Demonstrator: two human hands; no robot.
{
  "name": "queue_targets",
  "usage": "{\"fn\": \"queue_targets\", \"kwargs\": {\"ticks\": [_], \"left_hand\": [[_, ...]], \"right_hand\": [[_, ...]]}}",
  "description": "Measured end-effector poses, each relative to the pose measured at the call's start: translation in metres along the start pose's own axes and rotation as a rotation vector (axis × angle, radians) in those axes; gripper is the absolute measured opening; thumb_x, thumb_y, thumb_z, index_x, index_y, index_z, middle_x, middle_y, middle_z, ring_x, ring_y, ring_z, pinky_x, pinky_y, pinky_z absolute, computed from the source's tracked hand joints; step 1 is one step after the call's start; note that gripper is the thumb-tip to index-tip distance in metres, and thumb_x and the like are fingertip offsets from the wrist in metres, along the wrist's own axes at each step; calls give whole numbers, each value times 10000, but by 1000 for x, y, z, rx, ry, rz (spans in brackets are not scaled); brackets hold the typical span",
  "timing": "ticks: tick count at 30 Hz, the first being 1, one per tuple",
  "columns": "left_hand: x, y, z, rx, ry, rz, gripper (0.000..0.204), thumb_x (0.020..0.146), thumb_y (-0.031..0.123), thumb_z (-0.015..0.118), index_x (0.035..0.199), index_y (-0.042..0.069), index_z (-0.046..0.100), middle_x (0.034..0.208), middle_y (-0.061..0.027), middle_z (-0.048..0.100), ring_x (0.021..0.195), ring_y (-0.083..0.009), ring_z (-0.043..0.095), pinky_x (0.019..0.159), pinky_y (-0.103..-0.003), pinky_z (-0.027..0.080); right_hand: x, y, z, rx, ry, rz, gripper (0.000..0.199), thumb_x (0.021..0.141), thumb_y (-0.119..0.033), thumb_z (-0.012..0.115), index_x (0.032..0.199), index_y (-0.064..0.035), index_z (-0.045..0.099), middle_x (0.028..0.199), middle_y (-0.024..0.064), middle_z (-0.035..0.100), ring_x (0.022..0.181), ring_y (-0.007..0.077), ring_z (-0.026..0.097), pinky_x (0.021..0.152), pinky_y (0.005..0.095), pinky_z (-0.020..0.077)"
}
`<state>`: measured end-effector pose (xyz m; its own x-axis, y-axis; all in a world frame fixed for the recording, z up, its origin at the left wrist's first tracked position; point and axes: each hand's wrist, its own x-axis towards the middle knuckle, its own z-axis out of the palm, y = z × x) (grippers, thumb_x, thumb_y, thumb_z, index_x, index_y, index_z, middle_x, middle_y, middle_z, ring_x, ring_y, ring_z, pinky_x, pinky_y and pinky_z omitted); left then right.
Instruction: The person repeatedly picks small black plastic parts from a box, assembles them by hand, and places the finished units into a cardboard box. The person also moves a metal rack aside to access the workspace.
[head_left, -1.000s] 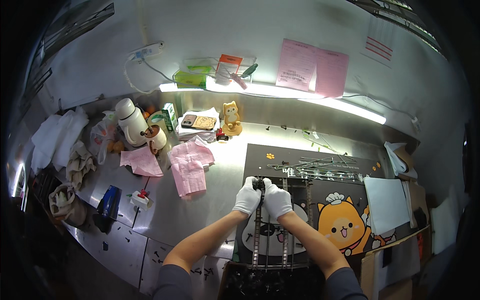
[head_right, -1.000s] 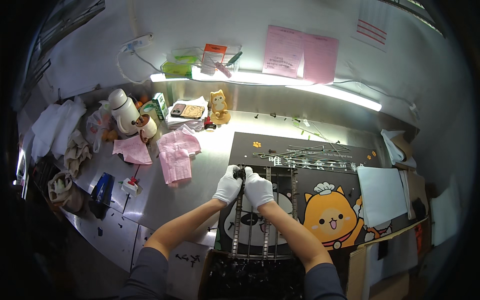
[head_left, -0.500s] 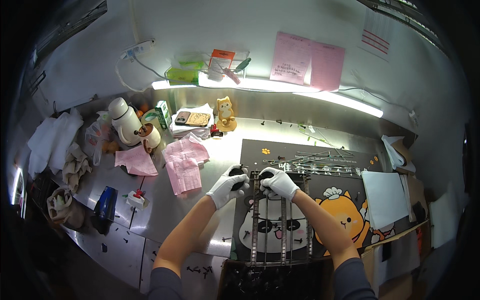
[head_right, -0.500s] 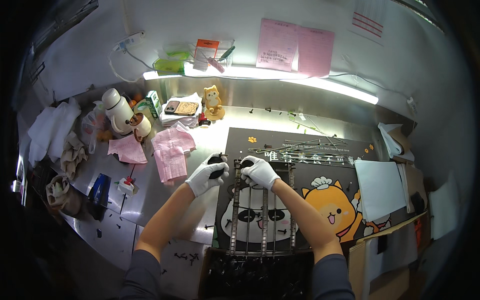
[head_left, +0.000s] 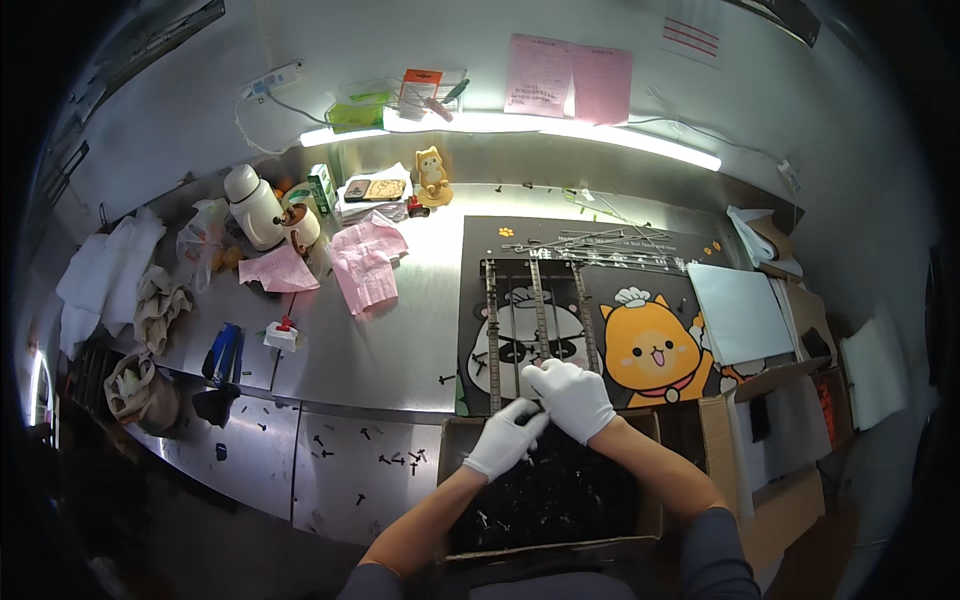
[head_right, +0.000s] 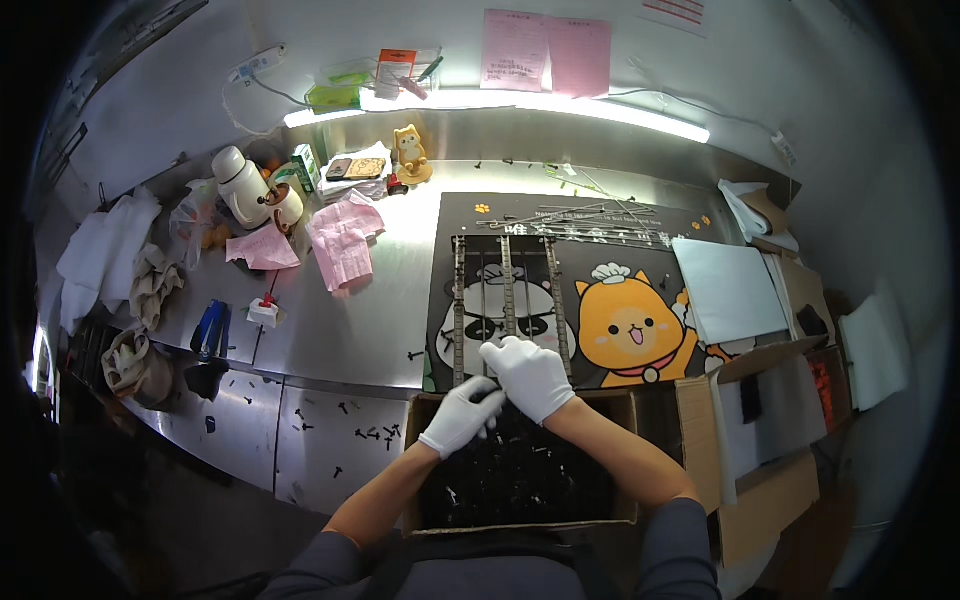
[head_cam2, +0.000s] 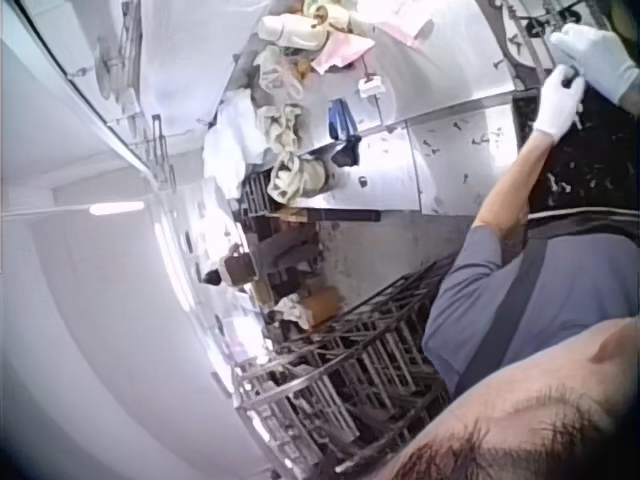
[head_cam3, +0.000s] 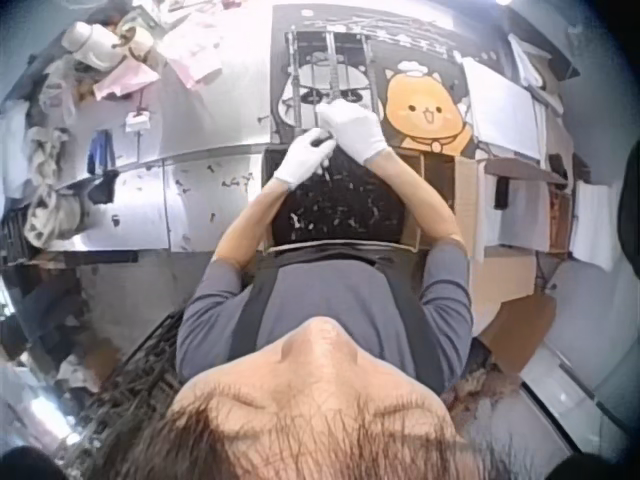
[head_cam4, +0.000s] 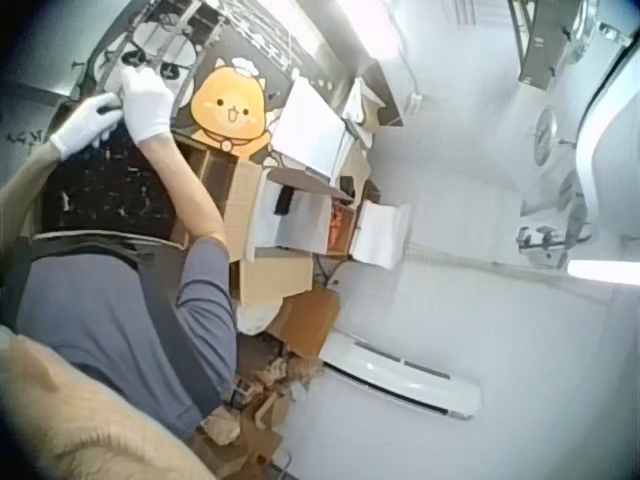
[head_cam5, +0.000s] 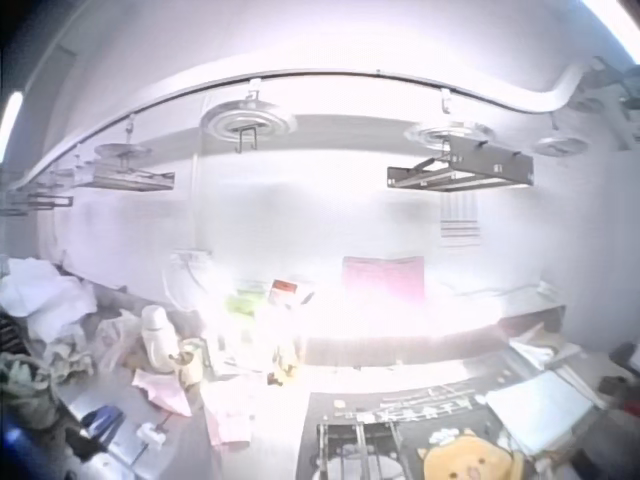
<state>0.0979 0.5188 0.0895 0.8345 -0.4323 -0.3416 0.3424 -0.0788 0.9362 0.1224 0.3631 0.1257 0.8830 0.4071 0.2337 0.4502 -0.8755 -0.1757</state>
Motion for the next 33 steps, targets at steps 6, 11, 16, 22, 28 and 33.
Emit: {"fn": "queue_targets", "kwargs": {"ticks": [6,11,16,22,28,33], "left_hand": [[-17,-48,-7,79,-286,89,486,930,103,591,1369,43,391,1025,-37,632,760,-69,533,661,-213,460],[-25,-78,3,345,-36,534,526,857,15,555,1363,65,420,950,-68,637,786,-214,639,674,-333,525],[-28,-79,12,943,300,480,127,844,112,638,961,96,591,871,-166,605,785,-351,620,681,-419,518],[-44,-51,49,-435,-347,-270,214,946,195,608,1108,55,596,978,0,622,796,-67,559,584,-207,416],[-25,-36,160,-429,-328,-74,196,923,215,671,1053,76,626,804,20,590,655,-54,525,564,-191,396],[-9,13,250,510,-115,865,213,748,56,763,932,38,658,826,-51,642,684,-161,619,615,-294,507]], "right_hand": [[-69,12,-10,554,-183,169,263,809,-300,718,988,-117,660,863,119,635,828,283,643,797,359,528],[-94,-26,20,311,-23,-15,153,841,-257,648,859,-106,666,828,88,645,792,283,647,691,367,542],[-143,-63,35,364,-715,276,345,916,-401,533,989,-105,697,981,138,701,895,340,673,826,441,531],[-150,-25,-2,930,238,589,317,853,-206,720,1131,-62,667,909,72,710,762,67,649,699,259,546],[-189,18,-54,893,453,545,225,828,-143,709,1037,-61,694,972,70,707,899,173,681,820,296,540],[-279,103,-145,113,250,284,212,763,-259,748,943,-158,701,888,-20,675,768,207,613,697,326,476]]}}
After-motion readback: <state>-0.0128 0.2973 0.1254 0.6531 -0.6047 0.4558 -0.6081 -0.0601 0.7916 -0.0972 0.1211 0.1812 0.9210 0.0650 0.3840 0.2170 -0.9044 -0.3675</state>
